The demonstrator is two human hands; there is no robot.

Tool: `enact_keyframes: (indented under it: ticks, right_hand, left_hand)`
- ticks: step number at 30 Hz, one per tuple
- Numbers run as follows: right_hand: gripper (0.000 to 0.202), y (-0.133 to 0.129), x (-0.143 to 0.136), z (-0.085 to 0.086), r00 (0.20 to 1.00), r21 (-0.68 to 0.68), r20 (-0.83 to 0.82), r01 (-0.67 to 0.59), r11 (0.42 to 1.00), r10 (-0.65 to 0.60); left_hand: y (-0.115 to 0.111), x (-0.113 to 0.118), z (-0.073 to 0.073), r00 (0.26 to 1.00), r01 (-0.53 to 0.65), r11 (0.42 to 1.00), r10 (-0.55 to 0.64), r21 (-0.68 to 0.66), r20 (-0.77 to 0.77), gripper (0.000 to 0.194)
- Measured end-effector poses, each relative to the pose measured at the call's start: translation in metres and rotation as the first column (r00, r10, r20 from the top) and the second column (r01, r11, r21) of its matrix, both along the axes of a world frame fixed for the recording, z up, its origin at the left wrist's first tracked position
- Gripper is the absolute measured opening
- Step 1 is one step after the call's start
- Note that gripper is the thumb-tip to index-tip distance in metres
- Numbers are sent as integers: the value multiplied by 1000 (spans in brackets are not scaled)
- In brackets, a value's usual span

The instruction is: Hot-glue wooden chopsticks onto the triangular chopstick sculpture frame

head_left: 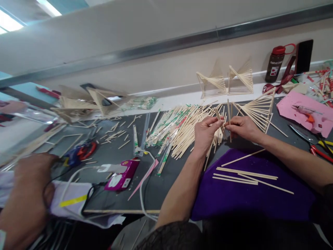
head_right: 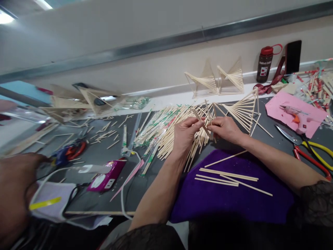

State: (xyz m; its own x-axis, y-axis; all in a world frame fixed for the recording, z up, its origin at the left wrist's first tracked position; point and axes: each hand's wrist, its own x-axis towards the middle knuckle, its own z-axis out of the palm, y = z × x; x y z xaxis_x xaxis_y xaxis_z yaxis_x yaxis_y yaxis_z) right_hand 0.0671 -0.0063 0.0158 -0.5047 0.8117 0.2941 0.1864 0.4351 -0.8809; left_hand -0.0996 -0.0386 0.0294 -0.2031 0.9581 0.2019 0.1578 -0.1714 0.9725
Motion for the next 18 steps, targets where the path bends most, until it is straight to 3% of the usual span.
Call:
enact_keyframes:
  ticks: [5,9,13,18]
  right_hand:
    - [21,1,2,-1,999,91,29,-24,996,22]
    - [18,-1,-2,-5,999,131,42,-13,991,7]
    - [24,-1,-7,-15,996,123,90,-39,992,28]
    - [32,3,-11,-23,995,160,88,-57,985,43]
  left_hand:
    - [-1,-1,-9,1000,16,999,-16,-30,-6,28]
    - [-3,-2,-9,996,65,998,-63,20,-66,19]
    - [-2,-4,-7,986,102,993,-93,53,-139,14]
    - [1,-9,-8,982,159,987,-159,-8,-104,15]
